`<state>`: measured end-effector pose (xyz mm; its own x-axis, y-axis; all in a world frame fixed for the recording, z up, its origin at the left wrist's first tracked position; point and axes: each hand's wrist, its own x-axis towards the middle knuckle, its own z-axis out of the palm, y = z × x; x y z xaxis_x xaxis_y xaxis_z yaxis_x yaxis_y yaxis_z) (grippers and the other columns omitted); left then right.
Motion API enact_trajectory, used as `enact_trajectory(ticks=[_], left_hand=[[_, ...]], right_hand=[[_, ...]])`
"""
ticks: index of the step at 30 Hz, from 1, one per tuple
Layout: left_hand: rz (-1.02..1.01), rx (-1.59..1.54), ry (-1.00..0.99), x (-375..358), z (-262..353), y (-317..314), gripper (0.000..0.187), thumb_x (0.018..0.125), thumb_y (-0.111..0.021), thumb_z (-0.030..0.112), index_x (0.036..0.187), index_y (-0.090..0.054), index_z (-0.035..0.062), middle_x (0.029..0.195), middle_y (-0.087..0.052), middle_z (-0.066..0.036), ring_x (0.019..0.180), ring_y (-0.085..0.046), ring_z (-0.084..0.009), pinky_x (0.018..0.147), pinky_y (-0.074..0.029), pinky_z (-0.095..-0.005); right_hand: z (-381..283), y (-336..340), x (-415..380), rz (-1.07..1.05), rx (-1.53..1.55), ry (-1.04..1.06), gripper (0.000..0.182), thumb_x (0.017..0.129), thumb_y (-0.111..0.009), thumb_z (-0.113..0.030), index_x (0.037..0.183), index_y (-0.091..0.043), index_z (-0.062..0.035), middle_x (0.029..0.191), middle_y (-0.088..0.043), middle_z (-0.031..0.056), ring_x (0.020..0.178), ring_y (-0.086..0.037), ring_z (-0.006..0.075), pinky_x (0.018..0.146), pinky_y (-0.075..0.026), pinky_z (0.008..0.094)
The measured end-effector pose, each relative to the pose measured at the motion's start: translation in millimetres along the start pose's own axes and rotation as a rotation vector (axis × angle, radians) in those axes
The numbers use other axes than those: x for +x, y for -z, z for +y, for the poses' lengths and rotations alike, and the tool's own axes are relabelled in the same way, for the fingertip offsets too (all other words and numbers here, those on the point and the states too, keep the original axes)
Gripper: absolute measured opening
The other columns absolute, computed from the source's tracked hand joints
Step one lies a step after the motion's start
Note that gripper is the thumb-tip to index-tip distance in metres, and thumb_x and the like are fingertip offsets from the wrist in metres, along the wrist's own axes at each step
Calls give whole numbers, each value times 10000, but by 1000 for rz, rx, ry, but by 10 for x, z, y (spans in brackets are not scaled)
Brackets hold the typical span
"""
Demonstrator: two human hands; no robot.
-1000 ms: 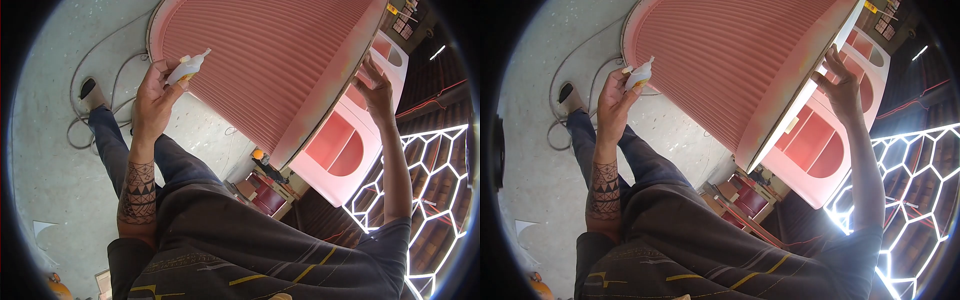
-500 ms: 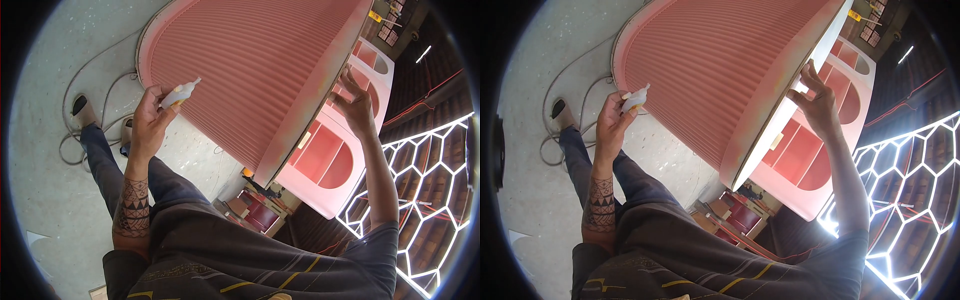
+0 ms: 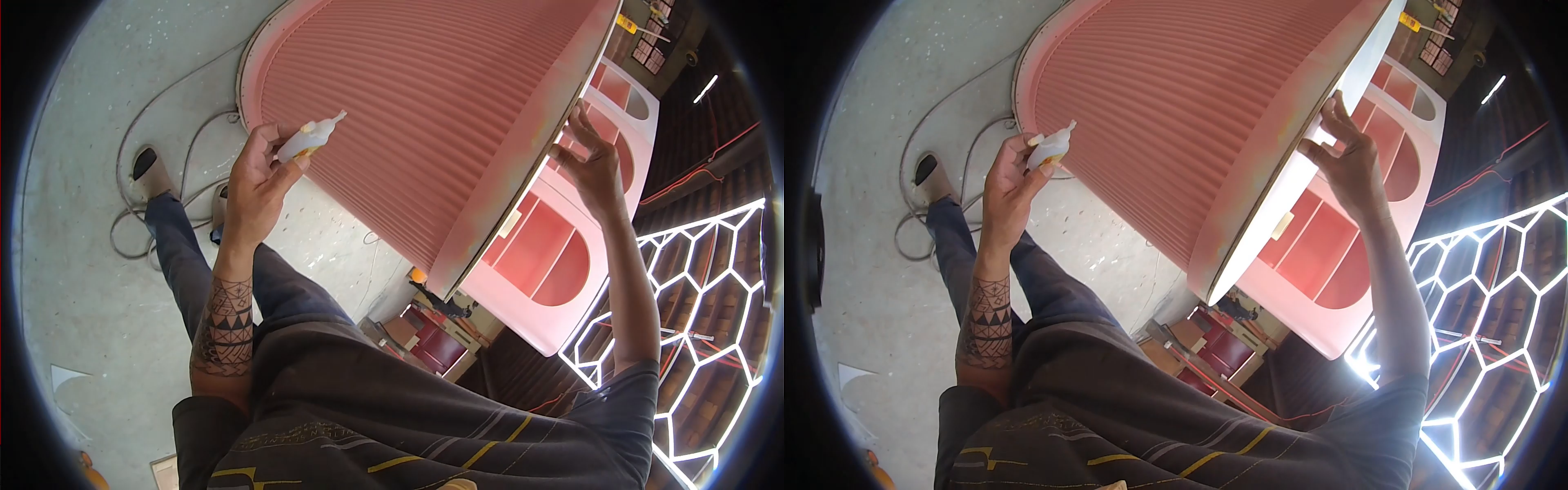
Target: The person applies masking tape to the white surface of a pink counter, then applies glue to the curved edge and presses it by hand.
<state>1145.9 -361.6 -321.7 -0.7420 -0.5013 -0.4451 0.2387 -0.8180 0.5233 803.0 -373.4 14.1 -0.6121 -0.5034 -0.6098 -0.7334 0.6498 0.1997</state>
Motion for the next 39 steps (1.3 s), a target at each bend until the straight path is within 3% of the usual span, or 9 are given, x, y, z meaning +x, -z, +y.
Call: enact_trajectory(ticks=[5,13,17,23,29,31,35,37,39], left_hand=[[10,19,-10,2,39,-4,396,1078,-670,39,1445,-525,7,1346,-618,-113,1259,-606,-165,1055,-501,-291],[34,16,-10,22,140,-99,386,1080,-681,85,1423,-541,-24,1319,-647,-145,1211,-638,-169,1021,-572,-301],[19,11,-4,41,124,-135,388,1080,-680,85,1426,-540,-21,1323,-648,-147,1212,-642,-170,1018,-574,-300],[16,18,18,65,116,-164,385,1079,-683,86,1422,-543,-19,1331,-648,-147,1209,-642,-167,1022,-567,-294],[-24,-7,61,61,67,-125,415,1081,-676,61,1462,-519,14,1368,-615,-119,1284,-597,-169,1071,-493,-293],[-30,3,48,60,64,-118,406,1080,-677,60,1452,-521,15,1353,-613,-115,1281,-597,-168,1074,-492,-292],[-20,-18,39,53,45,-109,401,1078,-679,62,1444,-524,14,1342,-614,-111,1270,-599,-167,1073,-493,-293],[-19,-6,38,58,57,-104,401,1075,-682,63,1440,-526,13,1333,-616,-110,1259,-601,-166,1074,-492,-293],[0,7,19,62,92,-122,381,1078,-688,87,1419,-542,1,1308,-631,-116,1222,-612,-160,1058,-501,-295]], right_hand=[[90,-21,54,-15,118,-43,692,935,-864,-217,1546,-584,-50,1750,-337,177,1602,-354,331,1261,-430,550],[135,-16,90,-14,-76,-7,720,953,-845,-257,1583,-546,-78,1747,-349,169,1609,-346,320,1258,-437,537],[201,-57,82,3,34,-35,705,959,-841,-254,1581,-552,-89,1749,-347,168,1617,-328,321,1244,-458,530],[120,-67,74,-5,53,-25,697,950,-854,-238,1568,-567,-87,1753,-332,181,1607,-343,339,1217,-491,545],[35,-67,52,15,63,-30,668,942,-862,-217,1547,-600,-112,1755,-320,189,1593,-367,363,1196,-510,568],[75,-68,52,-23,72,-18,732,974,-831,-197,1623,-499,-137,1767,-304,166,1628,-303,322,1211,-489,551],[66,-61,61,-33,40,-13,738,974,-832,-198,1627,-493,-139,1769,-299,169,1625,-311,327,1217,-481,556],[44,-70,64,1,59,-20,651,932,-867,-199,1531,-623,-125,1758,-318,168,1584,-378,366,1192,-515,563],[35,-60,64,-3,62,-25,646,931,-868,-196,1526,-628,-120,1758,-317,172,1583,-378,366,1194,-513,560]])
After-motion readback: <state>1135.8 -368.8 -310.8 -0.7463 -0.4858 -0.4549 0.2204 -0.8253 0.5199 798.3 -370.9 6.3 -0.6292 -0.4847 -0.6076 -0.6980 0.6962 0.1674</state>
